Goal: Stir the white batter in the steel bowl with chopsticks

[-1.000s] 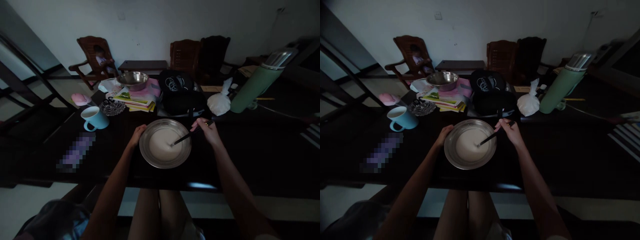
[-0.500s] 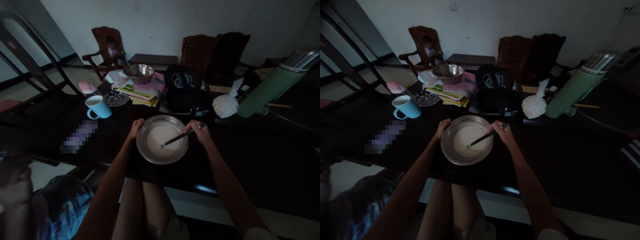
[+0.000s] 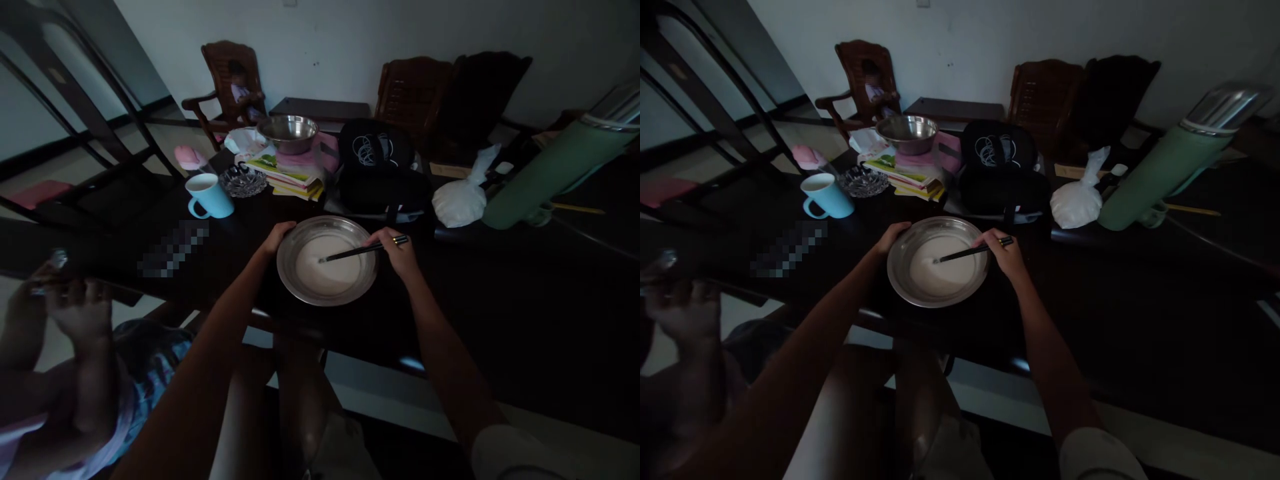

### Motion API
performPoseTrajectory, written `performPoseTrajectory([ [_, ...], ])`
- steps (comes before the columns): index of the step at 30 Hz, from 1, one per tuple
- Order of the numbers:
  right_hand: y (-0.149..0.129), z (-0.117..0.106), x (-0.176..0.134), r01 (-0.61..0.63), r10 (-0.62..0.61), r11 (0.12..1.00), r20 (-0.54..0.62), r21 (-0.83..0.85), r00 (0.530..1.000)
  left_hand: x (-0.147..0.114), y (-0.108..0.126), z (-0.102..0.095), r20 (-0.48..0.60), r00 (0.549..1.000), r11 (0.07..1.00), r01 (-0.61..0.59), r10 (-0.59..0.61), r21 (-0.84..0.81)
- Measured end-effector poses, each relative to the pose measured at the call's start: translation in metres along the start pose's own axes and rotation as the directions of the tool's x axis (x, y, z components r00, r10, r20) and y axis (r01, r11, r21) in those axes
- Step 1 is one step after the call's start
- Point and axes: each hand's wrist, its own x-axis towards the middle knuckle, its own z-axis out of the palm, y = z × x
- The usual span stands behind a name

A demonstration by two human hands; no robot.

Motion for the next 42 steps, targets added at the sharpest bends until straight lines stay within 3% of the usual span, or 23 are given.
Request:
performPoseTrajectory([
  [3,0.002,-0.004,-0.001,-0.026,0.030,0.998,-0.088,0.049,0.996,0.001,0.001,0.001,0.038,0.987,0.987,0.155,-0.154,-0.038],
  [6,0.004,-0.003,-0.004,-0.040,0.042,0.996,-0.021,0.080,0.999,0.001,0.002,0.002,0.074,0.966,0.963,0.255,-0.250,-0.082],
  [10,0.003,0.005,-0.007,-0.023,0.019,0.999,0.080,0.041,0.997,-0.003,0.000,0.000,0.088,0.978,0.978,0.197,-0.191,-0.070],
  [16,0.008,-0.005,-0.005,-0.033,0.038,0.999,-0.190,0.025,0.981,-0.012,-0.003,-0.006,0.101,0.994,0.999,0.040,-0.040,-0.001],
  [18,0.008,-0.006,-0.006,-0.039,0.047,0.998,-0.189,0.043,0.981,-0.012,-0.003,-0.006,0.096,0.995,1.000,0.000,-0.002,0.026],
  [20,0.006,-0.004,-0.007,-0.034,0.037,0.999,-0.117,0.032,0.992,-0.013,-0.002,-0.006,0.095,0.995,0.999,-0.033,0.029,0.036],
  [23,0.001,-0.003,-0.007,-0.002,-0.002,0.998,-0.064,-0.064,0.998,-0.016,-0.001,-0.003,0.073,0.997,1.000,-0.012,0.013,-0.003],
  [25,0.000,-0.007,-0.006,-0.001,-0.017,0.993,-0.151,-0.117,0.988,-0.018,-0.003,-0.002,0.034,0.999,0.999,0.021,-0.020,-0.036],
  [27,0.001,-0.011,-0.006,-0.030,0.013,0.998,-0.260,-0.061,0.965,-0.020,-0.005,-0.001,0.000,1.000,0.999,0.027,-0.027,-0.046],
  [29,0.002,-0.013,-0.007,-0.036,0.036,0.999,-0.284,0.006,0.958,-0.021,-0.006,0.000,-0.020,1.000,0.999,0.019,-0.019,-0.043],
  [33,0.001,-0.008,-0.009,0.007,-0.012,0.999,-0.080,-0.053,0.997,-0.024,-0.004,0.000,-0.032,0.999,1.000,0.000,-0.001,-0.025],
  [35,-0.001,-0.007,-0.008,0.030,-0.035,0.991,-0.036,-0.133,0.999,-0.025,-0.003,0.000,-0.019,1.000,1.000,0.005,-0.006,-0.027],
  [39,0.002,-0.013,-0.007,-0.011,-0.009,0.996,-0.224,-0.091,0.974,-0.026,-0.002,-0.001,-0.005,1.000,1.000,0.008,-0.008,-0.020],
  [42,0.005,-0.011,-0.008,-0.029,0.039,0.998,-0.208,0.050,0.977,-0.025,-0.002,-0.002,-0.009,1.000,1.000,-0.001,0.001,0.019],
])
